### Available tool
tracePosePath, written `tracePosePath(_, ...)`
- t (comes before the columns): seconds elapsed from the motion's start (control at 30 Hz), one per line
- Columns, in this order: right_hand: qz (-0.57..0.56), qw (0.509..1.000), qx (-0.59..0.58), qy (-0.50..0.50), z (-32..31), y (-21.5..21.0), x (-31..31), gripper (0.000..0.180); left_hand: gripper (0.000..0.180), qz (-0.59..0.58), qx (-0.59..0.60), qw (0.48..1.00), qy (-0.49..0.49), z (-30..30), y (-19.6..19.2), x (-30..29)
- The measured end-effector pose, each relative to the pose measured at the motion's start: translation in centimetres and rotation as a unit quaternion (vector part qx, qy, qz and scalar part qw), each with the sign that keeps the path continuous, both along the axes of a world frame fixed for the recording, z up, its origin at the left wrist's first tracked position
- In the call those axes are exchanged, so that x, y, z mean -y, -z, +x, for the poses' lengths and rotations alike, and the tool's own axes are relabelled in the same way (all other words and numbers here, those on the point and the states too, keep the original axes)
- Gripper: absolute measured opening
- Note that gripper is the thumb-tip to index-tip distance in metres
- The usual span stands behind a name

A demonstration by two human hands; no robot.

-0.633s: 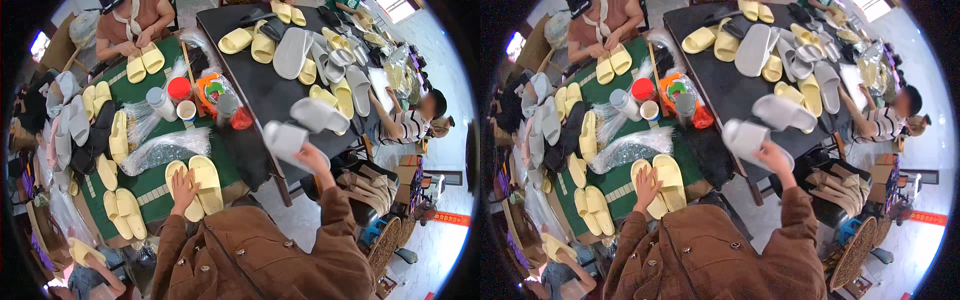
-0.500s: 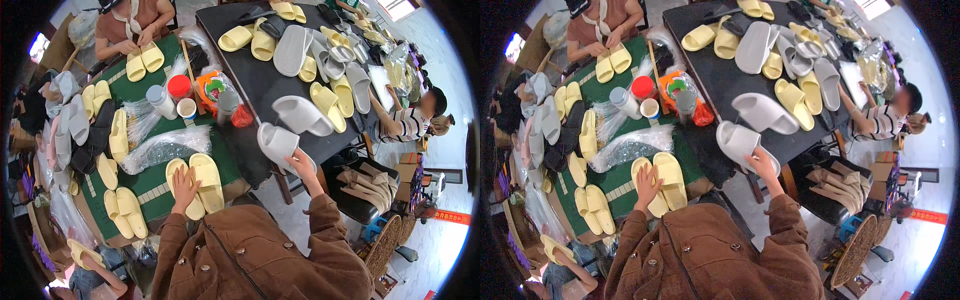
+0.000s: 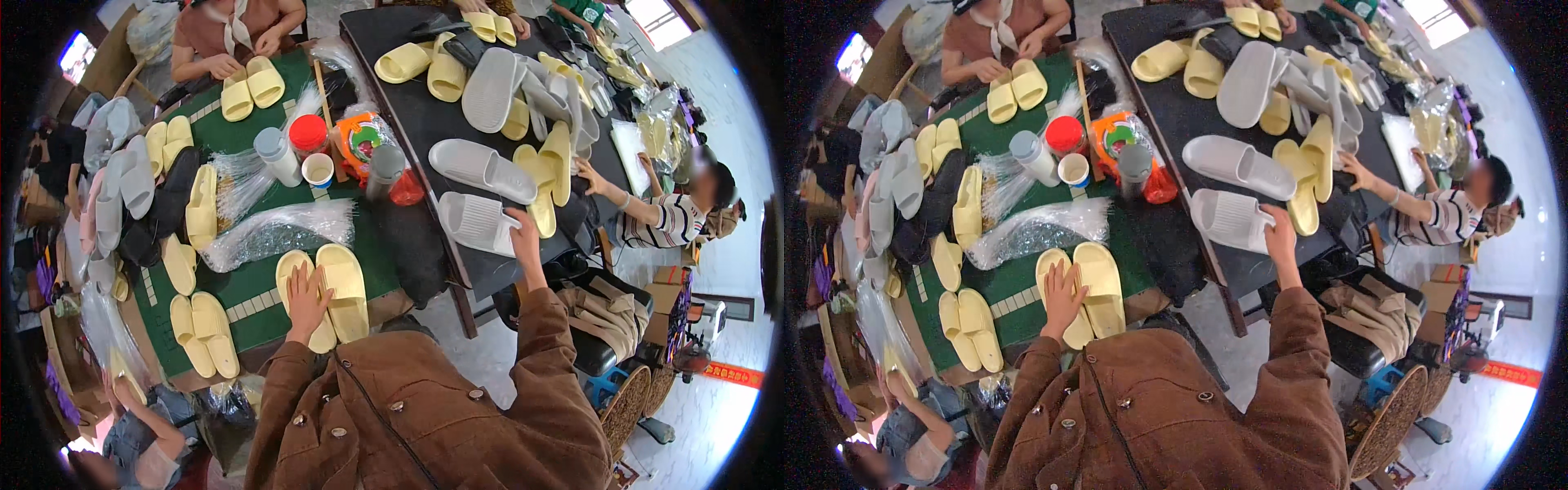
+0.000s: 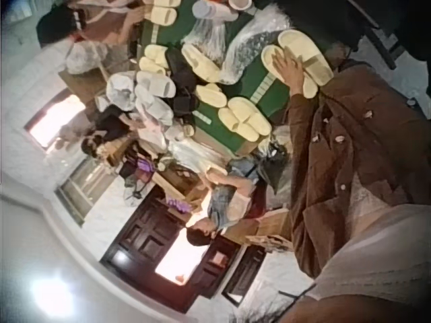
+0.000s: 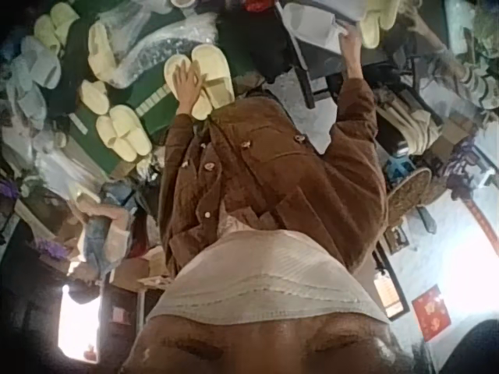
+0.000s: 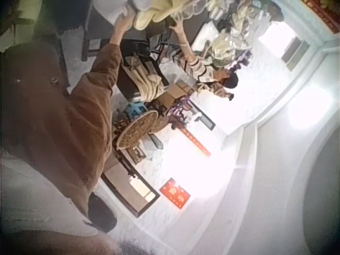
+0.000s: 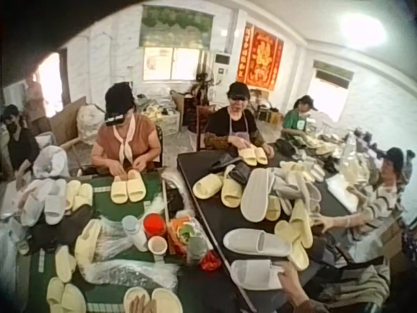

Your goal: The person assembles slipper sandals by hand at a workbench. They pick up slipper soles and straps, align them, and press them together to form pairs. The person handles yellow, white, and black slipper components, placing finished pairs on the table while other workers perform similar tasks nearby.

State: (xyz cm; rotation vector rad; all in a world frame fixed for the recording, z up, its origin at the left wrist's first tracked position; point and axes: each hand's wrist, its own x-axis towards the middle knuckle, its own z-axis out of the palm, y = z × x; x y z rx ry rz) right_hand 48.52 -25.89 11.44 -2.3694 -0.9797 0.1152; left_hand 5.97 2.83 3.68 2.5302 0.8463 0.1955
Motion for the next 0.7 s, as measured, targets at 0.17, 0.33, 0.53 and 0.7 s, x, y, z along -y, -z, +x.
tracePosePath(0.17,-0.126,0.986,0.105,-0.010,-1.0,-2.2,-5.0,0.068,0.054,-0.020,0.051,0.996,-0.070,-1.0,-1.4,2.4)
tracePosePath(0.33,-0.095,0.988,0.123,-0.010,-0.1,-1.5,-9.2,0.054,0.041,-0.039,0.080,0.990,-0.106,-4.3,-3.5,4.3)
tracePosePath(0.53,-0.157,0.986,0.046,0.024,1.0,0.0,-11.7,0.036,0.044,-0.104,0.056,0.989,-0.094,-7.6,-1.6,5.9)
tracePosePath(0.7,-0.130,0.987,0.089,-0.041,-0.9,-0.7,-9.5,0.036,0.055,-0.066,-0.002,0.997,-0.024,-6.2,-0.2,5.8)
